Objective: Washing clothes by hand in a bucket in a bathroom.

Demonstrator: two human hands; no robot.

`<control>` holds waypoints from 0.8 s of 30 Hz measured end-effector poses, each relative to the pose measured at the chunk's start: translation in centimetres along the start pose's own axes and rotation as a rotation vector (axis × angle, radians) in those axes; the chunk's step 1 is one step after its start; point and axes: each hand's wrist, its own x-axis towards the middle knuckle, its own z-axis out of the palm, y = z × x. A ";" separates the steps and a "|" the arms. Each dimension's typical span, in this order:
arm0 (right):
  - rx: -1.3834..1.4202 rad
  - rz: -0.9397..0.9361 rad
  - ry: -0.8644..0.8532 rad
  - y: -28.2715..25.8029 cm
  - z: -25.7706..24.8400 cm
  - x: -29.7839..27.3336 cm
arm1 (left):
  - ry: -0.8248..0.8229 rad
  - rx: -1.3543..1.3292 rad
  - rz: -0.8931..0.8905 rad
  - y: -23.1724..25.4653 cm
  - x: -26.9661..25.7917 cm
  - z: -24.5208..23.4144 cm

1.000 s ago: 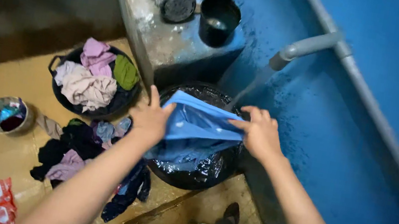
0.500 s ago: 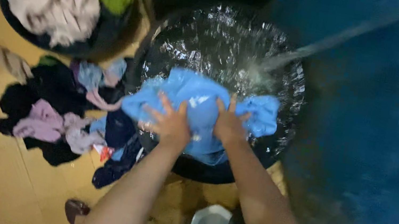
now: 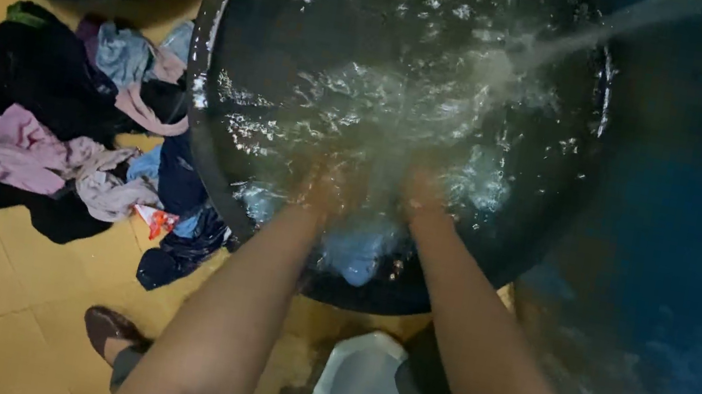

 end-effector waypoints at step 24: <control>0.438 0.175 -0.044 9.7 -30.0 -16.3 | -0.212 -0.010 -0.253 8.1 -6.5 -27.6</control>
